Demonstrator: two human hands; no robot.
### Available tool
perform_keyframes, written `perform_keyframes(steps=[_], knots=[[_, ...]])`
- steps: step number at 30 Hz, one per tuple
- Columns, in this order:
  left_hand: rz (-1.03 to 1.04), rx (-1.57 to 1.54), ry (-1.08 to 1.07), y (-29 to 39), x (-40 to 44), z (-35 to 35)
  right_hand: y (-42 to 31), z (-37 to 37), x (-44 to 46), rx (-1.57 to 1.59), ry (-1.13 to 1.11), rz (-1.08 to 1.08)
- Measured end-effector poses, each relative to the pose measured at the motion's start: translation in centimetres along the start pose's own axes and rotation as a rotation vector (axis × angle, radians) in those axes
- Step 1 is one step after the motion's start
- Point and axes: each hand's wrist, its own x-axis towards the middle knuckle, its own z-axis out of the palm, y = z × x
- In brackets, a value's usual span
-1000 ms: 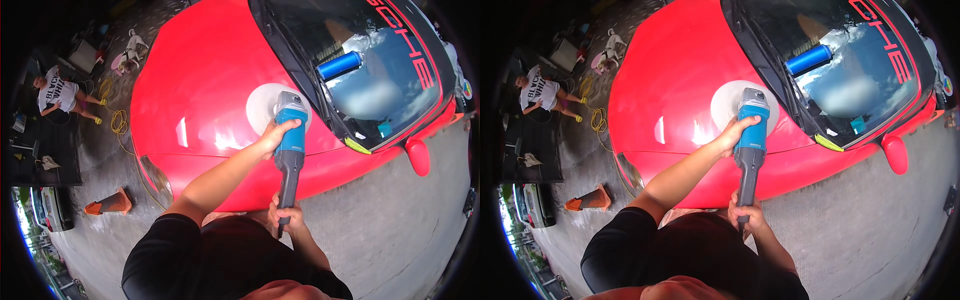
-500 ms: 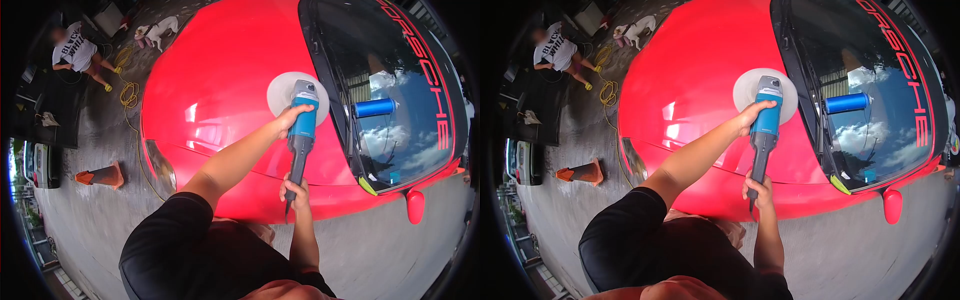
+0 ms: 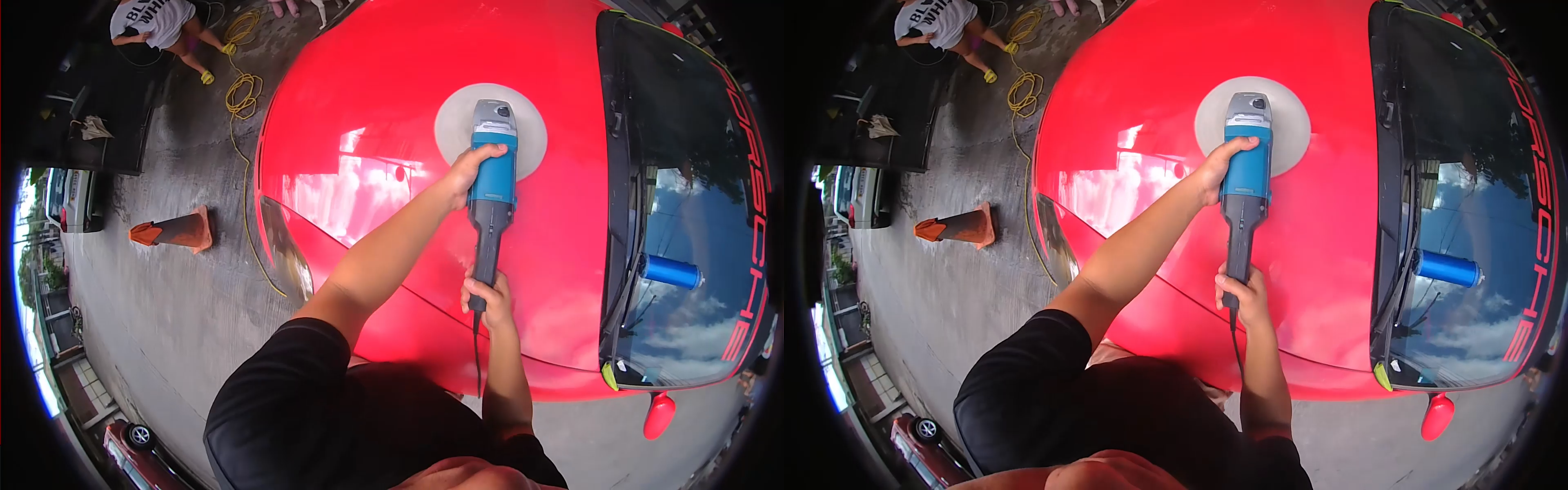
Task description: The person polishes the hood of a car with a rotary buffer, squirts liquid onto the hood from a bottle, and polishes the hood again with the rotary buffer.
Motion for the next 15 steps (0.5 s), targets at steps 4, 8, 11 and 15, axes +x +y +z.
perform_keyframes(steps=[4, 8, 11, 15], knots=[[0.000, -0.051, 0.147, 3.3, -2.4, -5.3, 0.9, 3.1, 3.8, -0.051, -0.063, 0.082], [0.050, -0.105, 0.205, 6.2, -3.7, -11.9, 1.4, 6.7, 8.1, -0.097, -0.148, 0.111], [0.104, -0.151, 0.226, 7.9, -4.2, -17.0, 0.9, 9.3, 10.8, -0.140, -0.221, 0.130], [0.155, -0.235, 0.233, 9.5, -5.5, -19.7, 0.8, 10.8, 13.5, -0.193, -0.280, 0.155]])
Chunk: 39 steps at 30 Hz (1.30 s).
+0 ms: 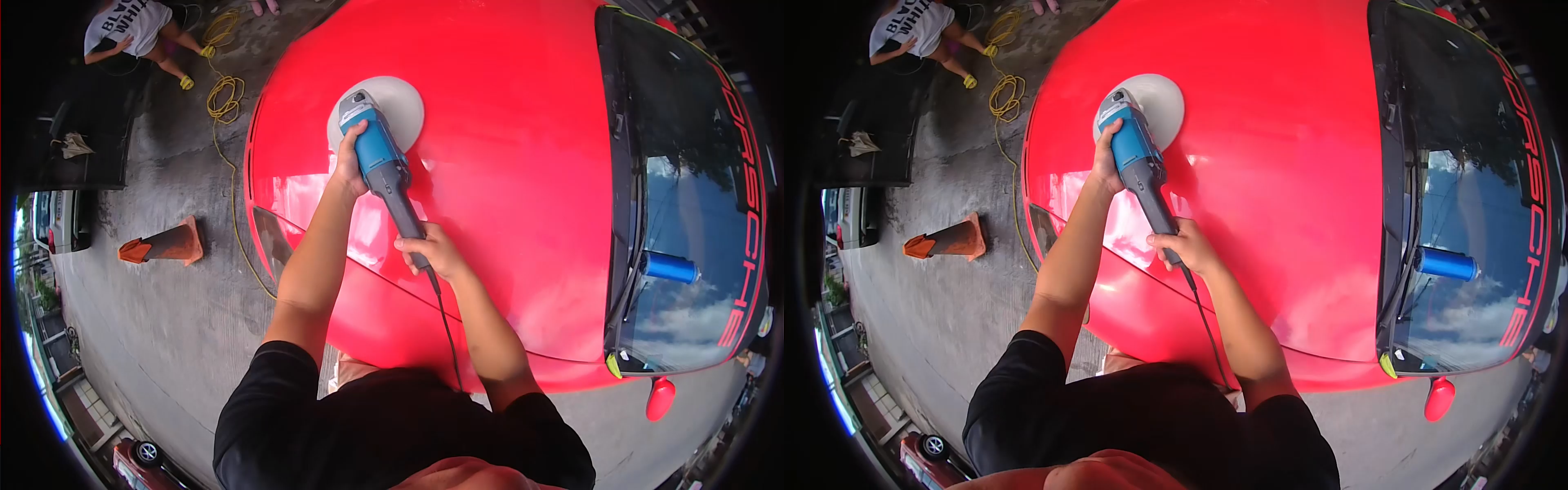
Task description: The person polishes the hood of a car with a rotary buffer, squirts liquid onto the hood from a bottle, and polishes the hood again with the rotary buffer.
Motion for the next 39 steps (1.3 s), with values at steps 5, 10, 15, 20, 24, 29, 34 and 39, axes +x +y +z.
perform_keyframes(steps=[5, 10, 15, 20, 24, 29, 34, 39], knots=[[0.016, -0.006, -0.018, -0.3, 1.1, 1.6, -1.2, -1.5, -0.1, -0.046, 0.025, -0.016], [-0.024, 0.123, -0.096, -3.3, 4.2, 9.8, -2.4, -5.5, -3.7, 0.052, 0.168, -0.112], [-0.148, 0.226, -0.246, -9.5, 7.3, 21.5, -3.5, -10.1, -9.7, 0.173, 0.402, -0.229], [-0.191, 0.305, -0.342, -16.2, 9.6, 30.5, -4.1, -14.4, -14.7, 0.219, 0.587, -0.385], [-0.180, 0.405, -0.326, -17.1, 10.2, 33.5, -4.7, -15.4, -15.1, 0.255, 0.603, -0.402], [-0.154, 0.425, -0.260, -13.0, 13.0, 31.9, -7.1, -14.9, -10.8, 0.226, 0.561, -0.376], [-0.097, 0.379, -0.263, -7.3, 18.2, 27.5, -10.2, -13.9, -4.5, 0.182, 0.469, -0.330], [-0.045, 0.307, -0.187, -1.7, 18.9, 23.1, -12.3, -12.4, 0.2, 0.122, 0.385, -0.286]])
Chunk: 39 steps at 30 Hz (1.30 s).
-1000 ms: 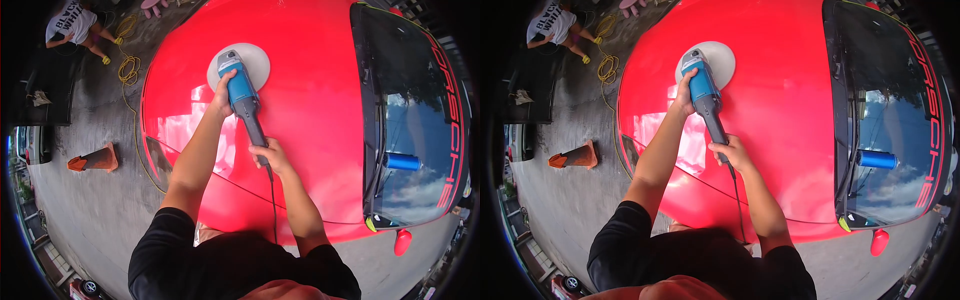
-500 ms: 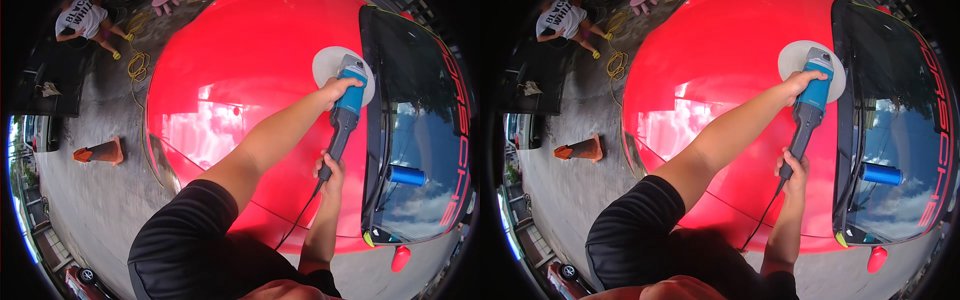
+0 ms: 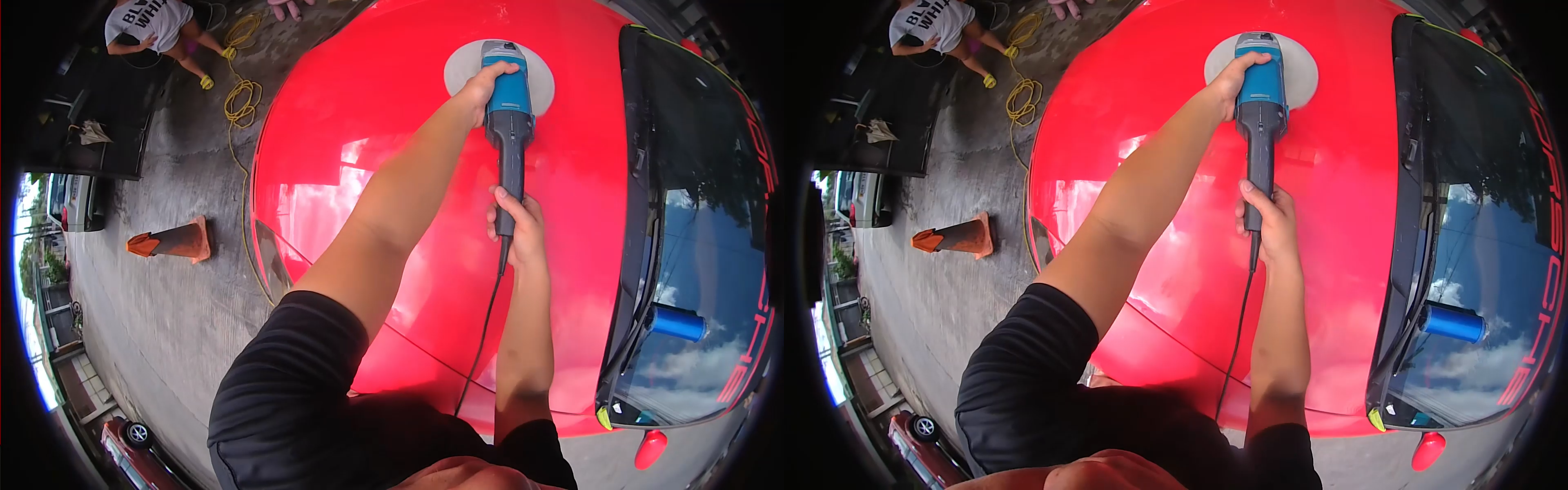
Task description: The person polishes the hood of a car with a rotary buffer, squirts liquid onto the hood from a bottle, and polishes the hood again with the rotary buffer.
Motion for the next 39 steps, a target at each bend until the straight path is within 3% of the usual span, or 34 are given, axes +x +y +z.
perform_keyframes(steps=[12, 19, 32, 39], knots=[[0.102, -0.072, 0.178, 1.9, -5.3, -10.7, 2.7, 5.0, 1.7, -0.121, -0.169, 0.072], [0.068, -0.052, 0.190, 1.2, -7.0, -10.2, 3.7, 4.5, 0.9, -0.102, -0.205, 0.038], [-0.066, 0.165, -0.097, -8.0, -4.6, 10.9, 2.5, -6.6, -10.6, 0.124, 0.176, -0.134], [-0.079, 0.171, -0.118, -11.3, -3.9, 16.9, 1.7, -10.5, -14.0, 0.192, 0.211, -0.186]])
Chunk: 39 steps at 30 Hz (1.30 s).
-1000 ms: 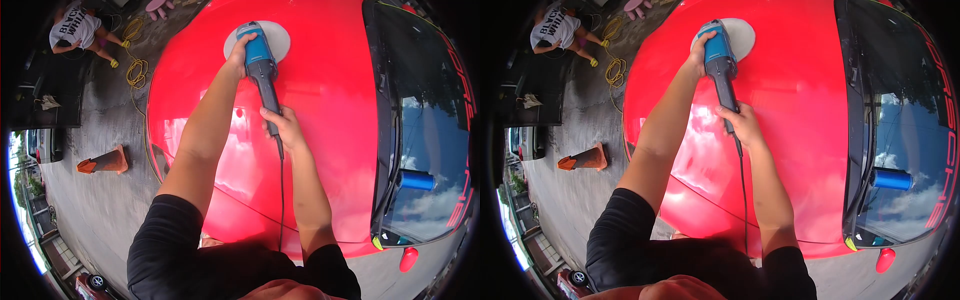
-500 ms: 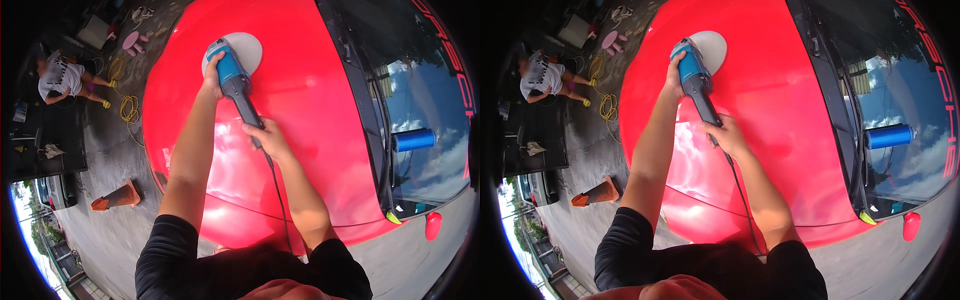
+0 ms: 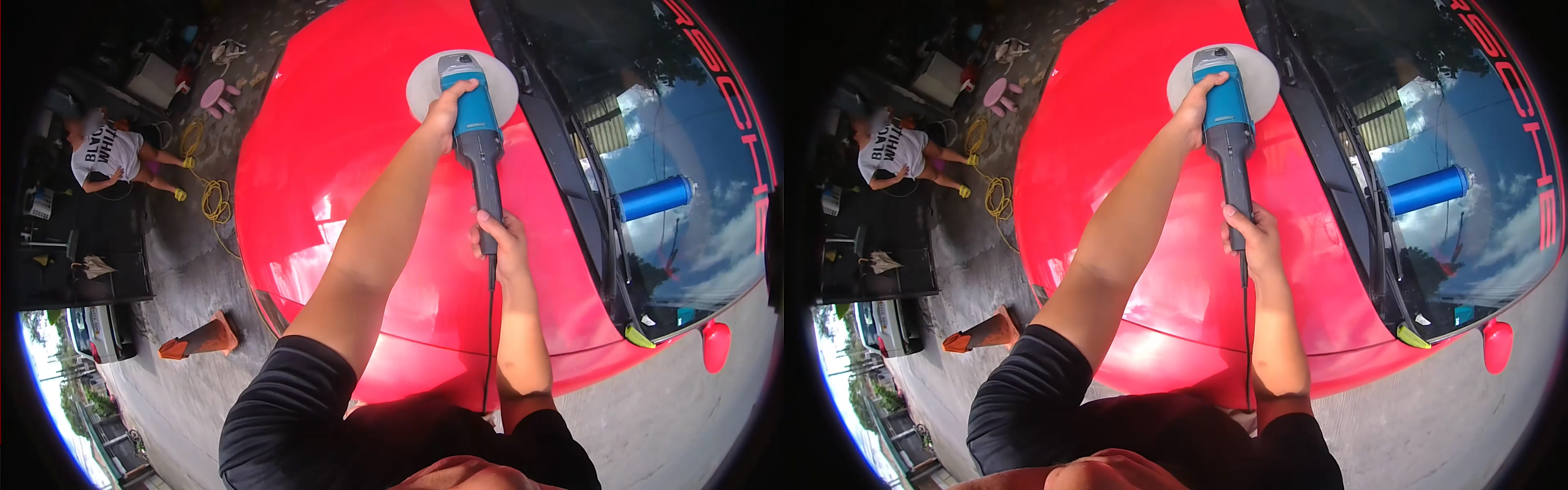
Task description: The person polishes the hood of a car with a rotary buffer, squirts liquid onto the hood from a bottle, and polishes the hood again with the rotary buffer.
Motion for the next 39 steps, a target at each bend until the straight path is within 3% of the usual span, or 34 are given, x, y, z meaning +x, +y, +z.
perform_keyframes(steps=[11, 24, 29, 34, 39], knots=[[0.023, -0.013, 0.034, -0.3, -2.7, -2.4, 2.1, 1.5, -1.2, 0.040, -0.046, 0.033], [0.090, -0.151, 0.294, 0.9, -13.3, -19.6, 9.7, 10.5, -0.8, -0.219, -0.262, 0.182], [0.099, -0.244, 0.301, -0.2, -17.4, -25.1, 12.1, 12.9, -0.7, -0.297, -0.383, 0.255], [0.090, -0.291, 0.419, -1.8, -18.3, -24.8, 11.3, 12.4, -2.1, -0.331, -0.367, 0.274], [0.079, -0.215, 0.254, -2.9, -15.1, -18.1, 8.3, 8.1, -4.2, -0.274, -0.258, 0.162]])
